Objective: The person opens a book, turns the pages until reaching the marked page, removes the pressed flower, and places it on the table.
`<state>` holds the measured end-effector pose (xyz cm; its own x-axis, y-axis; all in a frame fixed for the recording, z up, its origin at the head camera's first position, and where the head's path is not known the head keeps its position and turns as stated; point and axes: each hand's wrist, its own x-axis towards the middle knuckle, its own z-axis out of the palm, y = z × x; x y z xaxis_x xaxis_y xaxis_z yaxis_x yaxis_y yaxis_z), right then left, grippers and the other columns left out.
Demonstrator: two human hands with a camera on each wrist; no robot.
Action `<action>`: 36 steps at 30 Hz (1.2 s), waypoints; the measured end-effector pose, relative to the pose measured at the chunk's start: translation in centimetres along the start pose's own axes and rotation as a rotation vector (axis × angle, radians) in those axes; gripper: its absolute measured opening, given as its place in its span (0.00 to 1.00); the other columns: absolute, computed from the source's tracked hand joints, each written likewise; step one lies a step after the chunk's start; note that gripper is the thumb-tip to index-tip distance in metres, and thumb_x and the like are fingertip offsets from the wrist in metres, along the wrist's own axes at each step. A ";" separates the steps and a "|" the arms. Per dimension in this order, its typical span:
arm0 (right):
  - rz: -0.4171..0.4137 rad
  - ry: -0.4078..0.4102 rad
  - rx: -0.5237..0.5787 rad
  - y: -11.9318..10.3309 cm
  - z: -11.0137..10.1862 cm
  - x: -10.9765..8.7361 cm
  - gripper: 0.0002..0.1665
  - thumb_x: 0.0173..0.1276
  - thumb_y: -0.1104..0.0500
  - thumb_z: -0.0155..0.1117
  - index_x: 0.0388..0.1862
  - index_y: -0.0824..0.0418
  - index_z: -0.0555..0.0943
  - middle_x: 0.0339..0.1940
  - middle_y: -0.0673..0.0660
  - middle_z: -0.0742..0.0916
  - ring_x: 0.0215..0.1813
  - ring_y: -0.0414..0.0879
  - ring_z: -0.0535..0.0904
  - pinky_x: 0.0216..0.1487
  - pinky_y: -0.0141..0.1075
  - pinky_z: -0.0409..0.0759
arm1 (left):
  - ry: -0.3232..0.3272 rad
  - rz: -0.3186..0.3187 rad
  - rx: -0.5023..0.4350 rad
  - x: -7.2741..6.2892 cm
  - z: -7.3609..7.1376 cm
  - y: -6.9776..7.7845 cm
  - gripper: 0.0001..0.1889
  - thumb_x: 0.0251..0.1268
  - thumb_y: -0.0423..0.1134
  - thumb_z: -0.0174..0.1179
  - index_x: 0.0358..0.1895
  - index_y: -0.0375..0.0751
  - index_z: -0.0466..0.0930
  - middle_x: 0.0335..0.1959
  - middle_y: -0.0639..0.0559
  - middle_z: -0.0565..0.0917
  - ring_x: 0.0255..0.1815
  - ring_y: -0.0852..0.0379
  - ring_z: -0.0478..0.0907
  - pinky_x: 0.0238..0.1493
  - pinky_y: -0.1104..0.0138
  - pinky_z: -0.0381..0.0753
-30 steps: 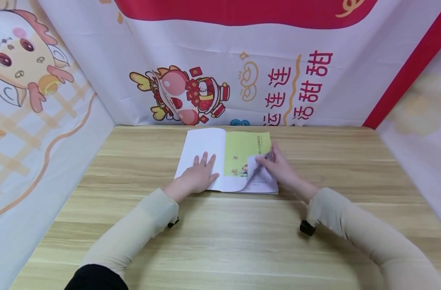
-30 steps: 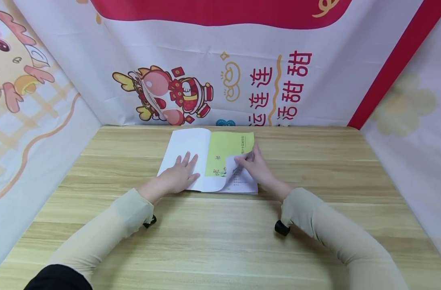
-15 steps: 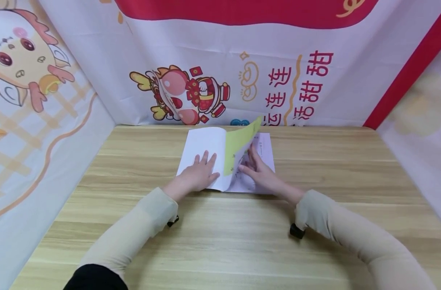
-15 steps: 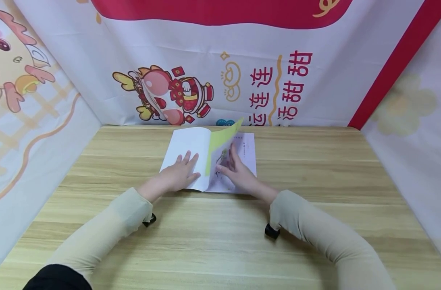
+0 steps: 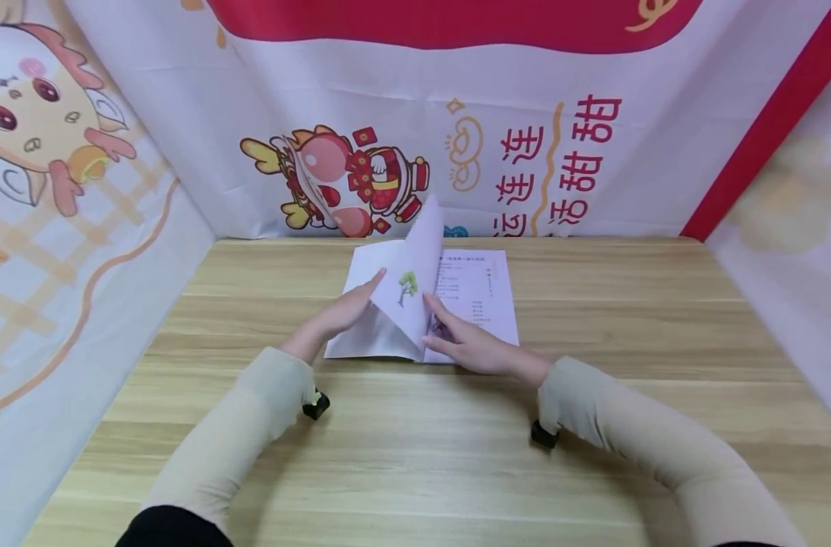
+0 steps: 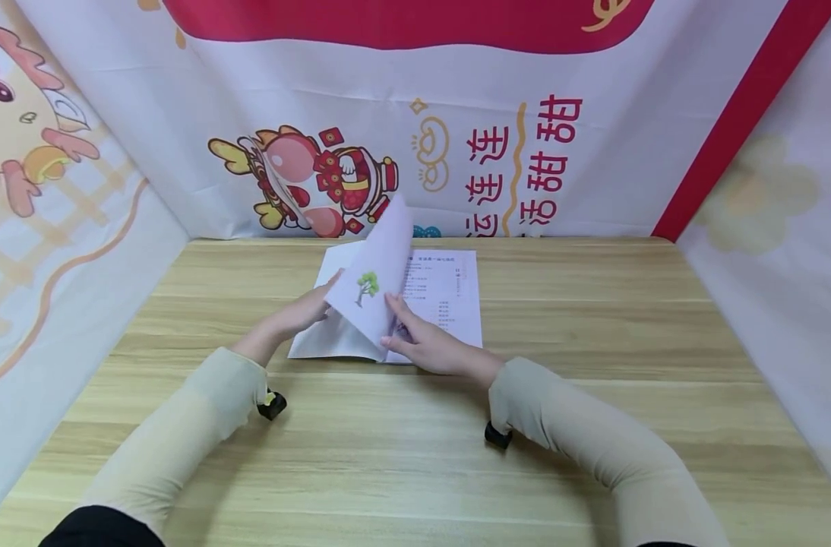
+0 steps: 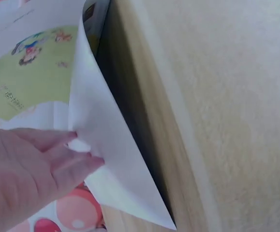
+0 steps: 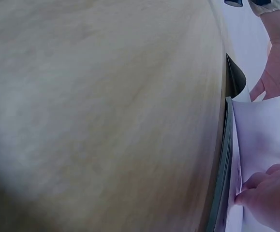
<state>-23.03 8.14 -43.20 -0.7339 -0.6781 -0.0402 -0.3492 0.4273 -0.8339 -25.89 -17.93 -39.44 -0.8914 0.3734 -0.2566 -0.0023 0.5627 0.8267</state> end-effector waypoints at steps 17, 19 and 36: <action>0.028 -0.141 -0.242 0.0 0.8 -0.1 0.45 0.80 0.42 0.55 0.86 0.46 0.46 0.85 0.58 0.42 0.84 0.57 0.36 0.81 0.51 0.38 | -0.008 -0.153 -0.406 -0.4 -3.1 -1.9 0.35 0.84 0.56 0.40 0.82 0.38 0.50 0.50 0.47 0.81 0.46 0.57 0.81 0.62 0.58 0.77; 0.022 -0.161 -0.282 -0.1 0.8 -0.1 0.45 0.80 0.42 0.56 0.86 0.47 0.47 0.85 0.57 0.42 0.84 0.59 0.36 0.81 0.52 0.38 | 0.024 -0.151 -0.369 -0.3 -3.1 -2.0 0.36 0.83 0.51 0.46 0.83 0.39 0.47 0.49 0.44 0.81 0.42 0.57 0.82 0.52 0.63 0.81; 0.025 -0.186 -0.467 -0.4 1.0 0.0 0.47 0.78 0.38 0.57 0.86 0.42 0.47 0.86 0.52 0.43 0.84 0.58 0.38 0.81 0.50 0.41 | 0.275 -0.029 0.245 0.3 -1.4 -1.8 0.45 0.76 0.40 0.59 0.84 0.42 0.37 0.84 0.41 0.42 0.84 0.43 0.40 0.80 0.49 0.44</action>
<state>-22.36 7.38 -43.43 -0.6438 -0.7413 -0.1897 -0.5874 0.6377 -0.4982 -26.75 -19.85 -40.34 -0.9812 0.1610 -0.1067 0.0492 0.7423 0.6682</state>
